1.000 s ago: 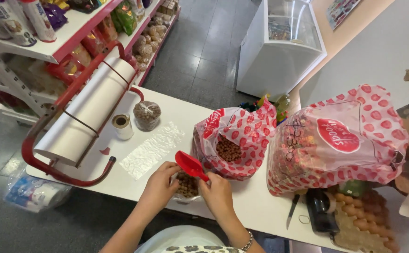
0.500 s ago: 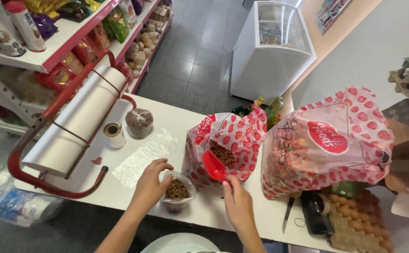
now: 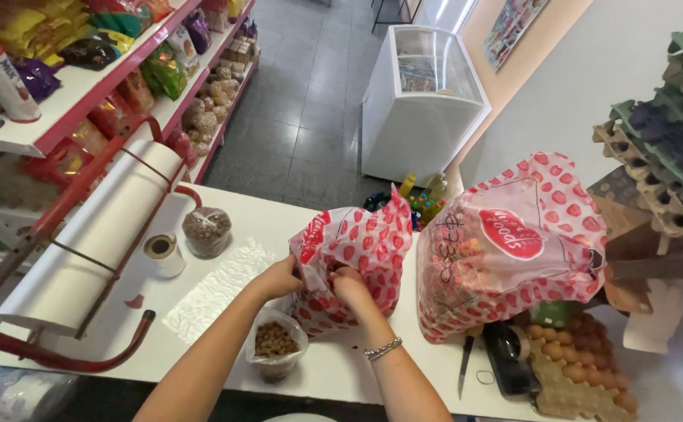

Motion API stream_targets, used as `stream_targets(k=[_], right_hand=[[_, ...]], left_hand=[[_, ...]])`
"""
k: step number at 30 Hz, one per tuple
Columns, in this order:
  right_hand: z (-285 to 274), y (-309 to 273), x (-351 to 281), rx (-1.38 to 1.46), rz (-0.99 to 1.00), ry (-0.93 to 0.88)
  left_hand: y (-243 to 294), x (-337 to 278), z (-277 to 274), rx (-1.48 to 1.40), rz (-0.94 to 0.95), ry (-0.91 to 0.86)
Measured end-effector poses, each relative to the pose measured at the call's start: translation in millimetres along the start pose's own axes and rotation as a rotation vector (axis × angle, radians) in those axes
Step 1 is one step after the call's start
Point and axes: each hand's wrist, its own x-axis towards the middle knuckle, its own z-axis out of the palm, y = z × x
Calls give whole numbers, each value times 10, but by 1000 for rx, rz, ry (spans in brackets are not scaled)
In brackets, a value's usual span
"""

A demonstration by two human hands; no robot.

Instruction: Packaging small bulk items into plastic bags using a scoop and a manual bag sealer.

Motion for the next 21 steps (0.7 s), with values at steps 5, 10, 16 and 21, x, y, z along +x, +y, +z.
stream_targets(k=[5, 10, 16, 21], right_hand=[[-39, 34, -148, 307, 47, 70], [-101, 408, -247, 399, 36, 171], [-148, 672, -506, 434, 51, 150], [-577, 162, -1373, 544, -135, 112]], left_hand=[[234, -281, -89, -34, -23, -5], [202, -714, -228, -100, -73, 39], [292, -1307, -304, -157, -91, 189], [-14, -1465, -110, -44, -54, 325]])
